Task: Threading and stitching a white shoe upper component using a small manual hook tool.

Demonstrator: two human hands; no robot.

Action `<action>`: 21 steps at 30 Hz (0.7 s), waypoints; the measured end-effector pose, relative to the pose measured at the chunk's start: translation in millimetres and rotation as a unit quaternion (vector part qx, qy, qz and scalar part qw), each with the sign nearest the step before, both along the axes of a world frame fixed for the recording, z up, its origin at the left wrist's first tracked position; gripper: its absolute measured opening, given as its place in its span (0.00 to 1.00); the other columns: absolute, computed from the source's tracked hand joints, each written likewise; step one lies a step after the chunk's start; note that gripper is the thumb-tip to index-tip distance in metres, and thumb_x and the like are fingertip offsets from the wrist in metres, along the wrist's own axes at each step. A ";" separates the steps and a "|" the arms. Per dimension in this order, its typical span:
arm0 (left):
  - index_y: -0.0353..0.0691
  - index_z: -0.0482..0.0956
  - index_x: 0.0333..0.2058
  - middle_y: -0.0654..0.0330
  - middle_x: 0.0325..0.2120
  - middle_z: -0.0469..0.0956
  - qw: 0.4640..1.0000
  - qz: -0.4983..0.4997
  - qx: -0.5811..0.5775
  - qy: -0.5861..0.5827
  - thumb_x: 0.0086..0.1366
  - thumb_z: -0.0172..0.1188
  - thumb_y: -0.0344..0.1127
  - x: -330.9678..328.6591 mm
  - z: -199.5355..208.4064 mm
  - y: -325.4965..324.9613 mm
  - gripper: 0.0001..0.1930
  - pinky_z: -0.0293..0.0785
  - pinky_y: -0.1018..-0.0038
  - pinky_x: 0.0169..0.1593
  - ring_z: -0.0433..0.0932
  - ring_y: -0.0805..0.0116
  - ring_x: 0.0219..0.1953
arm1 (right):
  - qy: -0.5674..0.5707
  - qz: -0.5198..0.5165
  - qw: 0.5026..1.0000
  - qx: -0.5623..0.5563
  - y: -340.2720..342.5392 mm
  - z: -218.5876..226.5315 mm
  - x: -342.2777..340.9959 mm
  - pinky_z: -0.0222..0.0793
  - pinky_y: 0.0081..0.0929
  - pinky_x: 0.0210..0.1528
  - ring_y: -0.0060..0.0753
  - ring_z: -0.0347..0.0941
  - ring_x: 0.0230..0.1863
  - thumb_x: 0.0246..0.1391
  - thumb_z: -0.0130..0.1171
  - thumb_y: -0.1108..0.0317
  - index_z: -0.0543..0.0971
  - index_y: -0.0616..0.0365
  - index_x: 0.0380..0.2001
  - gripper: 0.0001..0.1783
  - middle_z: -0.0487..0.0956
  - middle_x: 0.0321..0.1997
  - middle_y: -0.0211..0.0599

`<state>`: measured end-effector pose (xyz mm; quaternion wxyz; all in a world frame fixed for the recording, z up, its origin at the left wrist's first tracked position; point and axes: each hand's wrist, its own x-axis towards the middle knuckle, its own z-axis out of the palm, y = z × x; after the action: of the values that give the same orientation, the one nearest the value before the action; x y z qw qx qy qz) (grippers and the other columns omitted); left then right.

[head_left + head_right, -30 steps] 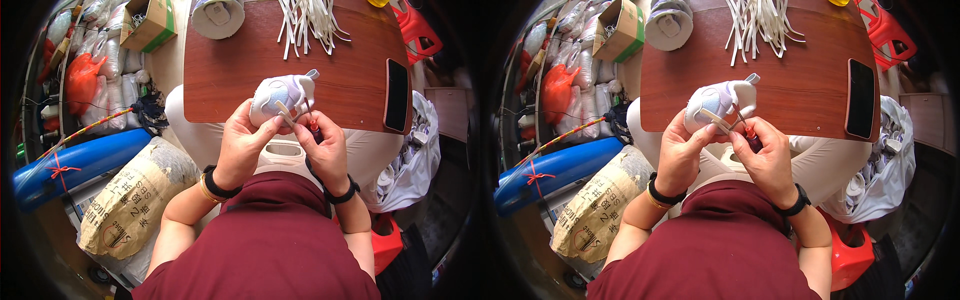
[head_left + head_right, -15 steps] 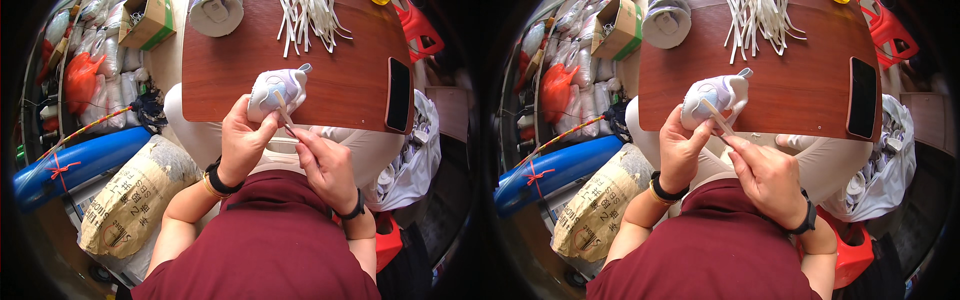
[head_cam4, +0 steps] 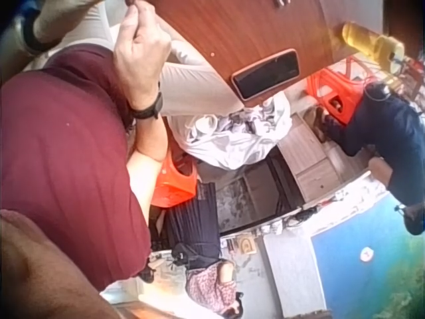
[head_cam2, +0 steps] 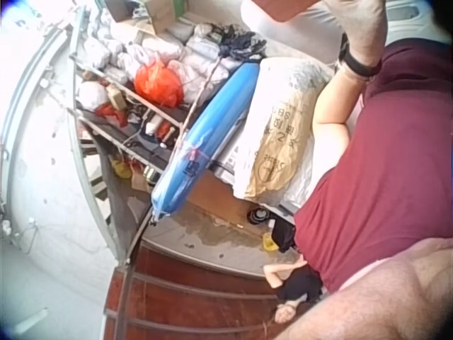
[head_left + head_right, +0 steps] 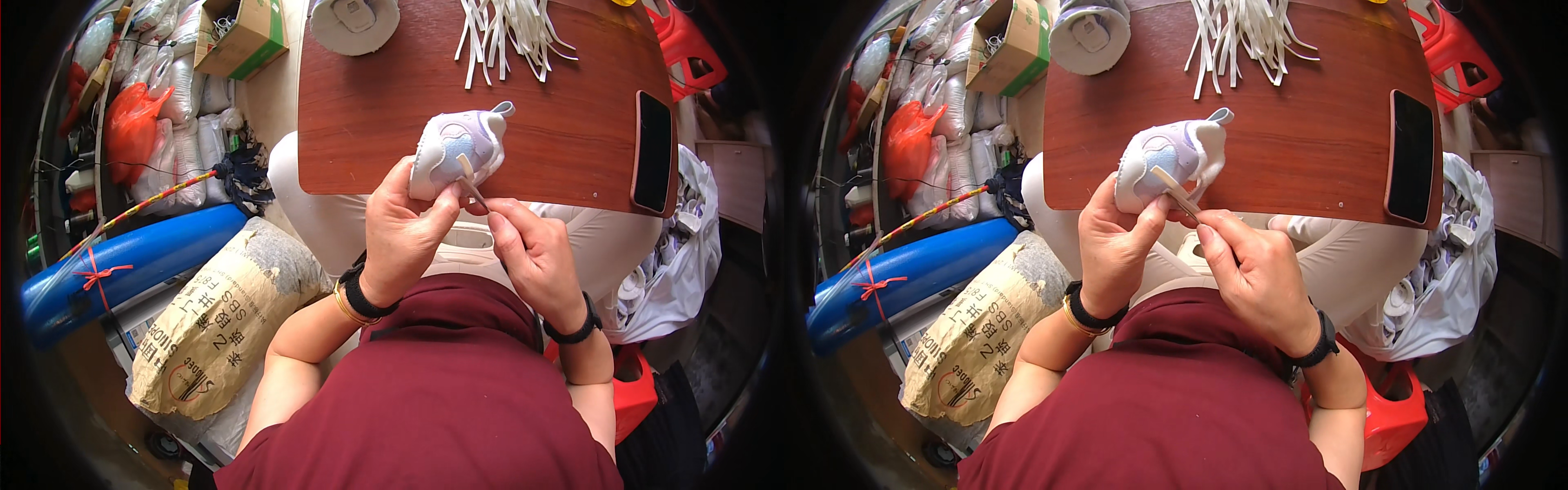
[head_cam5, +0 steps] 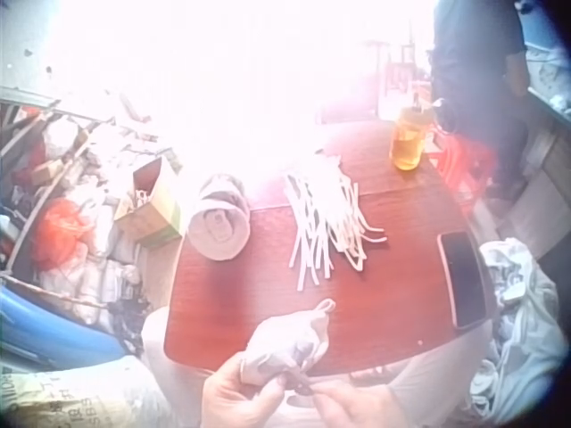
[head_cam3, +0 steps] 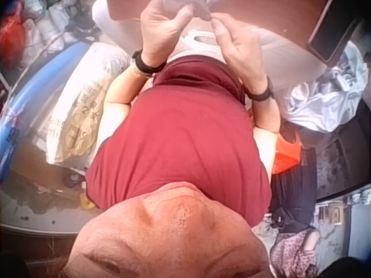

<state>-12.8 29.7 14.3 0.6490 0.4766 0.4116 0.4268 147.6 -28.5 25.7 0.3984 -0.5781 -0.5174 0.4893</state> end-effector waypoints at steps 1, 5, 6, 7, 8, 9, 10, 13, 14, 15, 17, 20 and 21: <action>0.31 0.74 0.44 0.58 0.34 0.82 1.000 -0.001 0.000 -0.006 0.65 0.56 0.22 -0.1 -0.5 -0.2 0.09 0.77 0.78 0.43 0.81 0.74 0.36 | 0.000 0.000 1.000 0.000 0.0 -0.7 -0.2 0.67 0.24 0.27 0.29 0.75 0.22 0.65 0.50 0.69 0.80 0.64 0.43 0.12 0.79 0.25 0.40; 0.31 0.74 0.44 0.58 0.34 0.82 0.996 0.009 0.060 0.059 0.64 0.56 0.21 -1.0 0.1 -1.3 0.10 0.77 0.77 0.43 0.82 0.73 0.37 | 0.025 0.000 1.000 -0.015 1.4 -3.0 -1.5 0.63 0.24 0.24 0.24 0.70 0.20 0.66 0.49 0.67 0.79 0.64 0.41 0.13 0.76 0.21 0.39; 0.32 0.73 0.46 0.58 0.37 0.81 0.997 0.011 0.070 0.041 0.65 0.56 0.20 -1.7 -5.6 -1.7 0.11 0.77 0.76 0.45 0.81 0.73 0.40 | 0.045 -0.001 0.999 -0.029 2.0 -3.0 -2.5 0.62 0.24 0.24 0.23 0.67 0.19 0.66 0.49 0.67 0.79 0.64 0.41 0.13 0.74 0.20 0.38; 0.33 0.73 0.48 0.58 0.40 0.80 0.996 0.014 0.081 0.023 0.65 0.56 0.19 -2.3 -11.3 -2.0 0.13 0.77 0.75 0.47 0.80 0.74 0.42 | 0.045 -0.002 0.999 -0.028 2.3 -4.0 -4.7 0.62 0.24 0.24 0.23 0.67 0.19 0.66 0.49 0.67 0.79 0.64 0.41 0.13 0.74 0.20 0.38; 0.33 0.73 0.48 0.58 0.40 0.80 0.996 0.013 0.082 0.023 0.65 0.56 0.19 -2.4 -16.4 -2.0 0.13 0.77 0.75 0.47 0.80 0.74 0.42 | 0.061 -0.017 0.997 -0.032 2.5 -6.4 -8.2 0.61 0.24 0.23 0.21 0.65 0.18 0.67 0.49 0.66 0.79 0.64 0.39 0.13 0.73 0.18 0.36; 0.33 0.74 0.45 0.58 0.37 0.81 0.992 0.029 0.110 0.053 0.64 0.57 0.19 -1.8 -21.9 -1.3 0.11 0.78 0.75 0.45 0.81 0.73 0.39 | 0.078 -0.033 0.996 -0.036 2.6 -9.7 -11.4 0.60 0.24 0.23 0.20 0.63 0.18 0.67 0.48 0.66 0.78 0.64 0.37 0.13 0.71 0.17 0.35; 0.34 0.75 0.42 0.59 0.33 0.82 0.986 0.044 0.138 0.082 0.62 0.58 0.19 -1.2 -25.8 -0.1 0.10 0.78 0.76 0.43 0.83 0.72 0.36 | 0.078 -0.035 0.996 -0.036 2.6 -14.9 -14.7 0.60 0.24 0.23 0.20 0.63 0.18 0.67 0.48 0.66 0.78 0.64 0.37 0.13 0.71 0.17 0.35; 0.34 0.75 0.40 0.59 0.31 0.82 0.982 0.056 0.159 0.084 0.63 0.59 0.20 1.1 -31.0 4.4 0.07 0.78 0.76 0.39 0.83 0.73 0.34 | 0.068 -0.060 0.995 -0.035 5.8 -23.2 -21.8 0.59 0.24 0.22 0.19 0.62 0.18 0.67 0.48 0.65 0.76 0.63 0.33 0.14 0.69 0.15 0.32; 0.34 0.75 0.40 0.59 0.31 0.82 0.982 0.053 0.159 0.084 0.63 0.59 0.20 2.0 -32.5 7.7 0.07 0.78 0.76 0.39 0.83 0.73 0.34 | 0.090 -0.060 0.993 -0.056 9.3 -21.8 -22.6 0.59 0.24 0.22 0.18 0.62 0.18 0.67 0.48 0.64 0.76 0.63 0.32 0.14 0.69 0.14 0.31; 0.34 0.74 0.39 0.59 0.30 0.82 0.981 0.058 0.163 0.093 0.63 0.59 0.21 2.9 -34.0 12.2 0.07 0.78 0.76 0.38 0.82 0.74 0.33 | 0.112 -0.061 0.989 -0.076 12.2 -21.6 -22.1 0.59 0.24 0.22 0.18 0.62 0.18 0.67 0.48 0.64 0.76 0.63 0.32 0.14 0.68 0.14 0.31; 0.33 0.73 0.44 0.62 0.36 0.79 0.986 0.023 0.141 0.090 0.68 0.56 0.23 0.4 -34.5 13.3 0.07 0.77 0.79 0.43 0.78 0.78 0.38 | 0.150 -0.067 0.981 -0.100 14.9 -28.1 -20.7 0.59 0.25 0.22 0.19 0.62 0.18 0.67 0.48 0.63 0.76 0.62 0.31 0.15 0.68 0.14 0.32; 0.33 0.76 0.43 0.63 0.35 0.80 0.980 0.038 0.126 0.151 0.68 0.57 0.26 8.4 -23.1 20.0 0.06 0.74 0.81 0.39 0.77 0.80 0.35 | 0.170 -0.069 0.975 -0.126 22.7 -32.1 -16.1 0.60 0.25 0.22 0.19 0.62 0.18 0.66 0.48 0.63 0.76 0.62 0.31 0.15 0.69 0.14 0.34; 0.33 0.76 0.43 0.63 0.35 0.80 0.980 0.035 0.126 0.151 0.68 0.57 0.26 8.8 -23.4 21.4 0.06 0.74 0.81 0.39 0.77 0.80 0.35 | 0.154 -0.064 0.977 -0.131 23.9 -32.5 -15.5 0.60 0.26 0.22 0.19 0.62 0.18 0.66 0.48 0.62 0.76 0.62 0.31 0.15 0.69 0.14 0.35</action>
<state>-4.0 51.1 -9.1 0.4986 0.5988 0.4642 0.4212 132.2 -4.6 -6.8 0.4243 -0.5750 -0.3433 0.6095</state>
